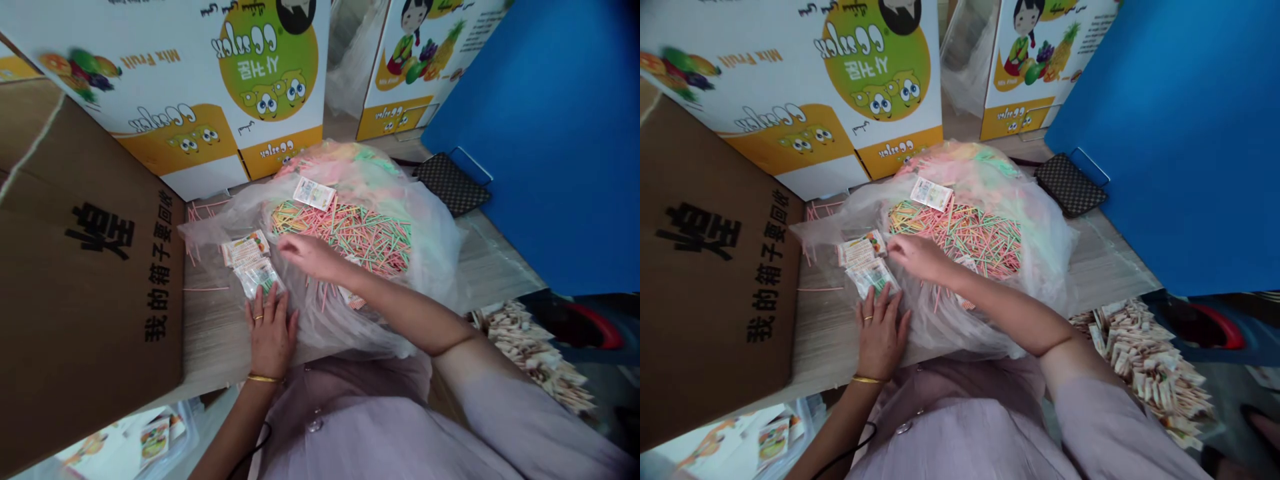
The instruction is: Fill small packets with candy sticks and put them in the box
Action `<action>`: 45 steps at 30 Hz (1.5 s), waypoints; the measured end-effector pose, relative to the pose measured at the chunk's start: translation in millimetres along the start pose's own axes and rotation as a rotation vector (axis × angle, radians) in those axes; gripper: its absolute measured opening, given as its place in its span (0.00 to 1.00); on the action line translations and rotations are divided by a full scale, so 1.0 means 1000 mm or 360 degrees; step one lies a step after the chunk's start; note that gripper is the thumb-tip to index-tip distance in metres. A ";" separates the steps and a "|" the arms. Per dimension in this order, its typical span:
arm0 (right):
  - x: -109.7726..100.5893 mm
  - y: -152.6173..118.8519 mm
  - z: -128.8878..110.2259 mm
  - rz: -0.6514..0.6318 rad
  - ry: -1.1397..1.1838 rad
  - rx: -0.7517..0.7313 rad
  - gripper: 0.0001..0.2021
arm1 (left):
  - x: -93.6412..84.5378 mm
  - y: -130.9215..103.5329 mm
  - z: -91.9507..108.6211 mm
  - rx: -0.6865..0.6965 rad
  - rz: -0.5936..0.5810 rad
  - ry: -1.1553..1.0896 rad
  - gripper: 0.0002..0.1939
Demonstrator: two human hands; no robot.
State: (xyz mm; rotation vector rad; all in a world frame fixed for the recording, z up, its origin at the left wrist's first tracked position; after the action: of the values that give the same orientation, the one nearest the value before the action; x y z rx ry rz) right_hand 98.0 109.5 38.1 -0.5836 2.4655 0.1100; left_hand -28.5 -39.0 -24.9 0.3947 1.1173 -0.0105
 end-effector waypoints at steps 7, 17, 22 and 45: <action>-0.076 -0.095 0.074 0.0648 -0.0871 0.0373 0.11 | -0.007 0.005 0.000 -0.0066 0.0095 -0.0046 0.18; -0.063 -0.115 0.098 0.0569 -0.1025 0.0340 0.11 | -0.006 0.054 0.040 0.0161 0.0119 -0.0533 0.13; -0.075 -0.120 0.076 0.0669 -0.0728 0.0045 0.16 | 0.012 0.074 0.045 -0.0208 0.0114 -0.1123 0.24; -0.071 -0.075 0.100 0.0384 -0.0320 0.0694 0.06 | 0.027 0.066 0.078 -0.0264 -0.0455 -0.1794 0.13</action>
State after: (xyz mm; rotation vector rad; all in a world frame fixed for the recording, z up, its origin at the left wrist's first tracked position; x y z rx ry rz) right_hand 235.3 89.9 1.4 -0.0821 2.2539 -0.2573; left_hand 64.9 3.3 0.3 0.0325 0.0454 -0.3492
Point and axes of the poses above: each hand's wrist, its own y-axis towards the middle knuckle, its own x-axis out of the palm, z = x × y, the point moved 5 cm from there along y, towards the middle knuckle, and after that the axes turned 7 degrees about x, right-handed, at the moved point
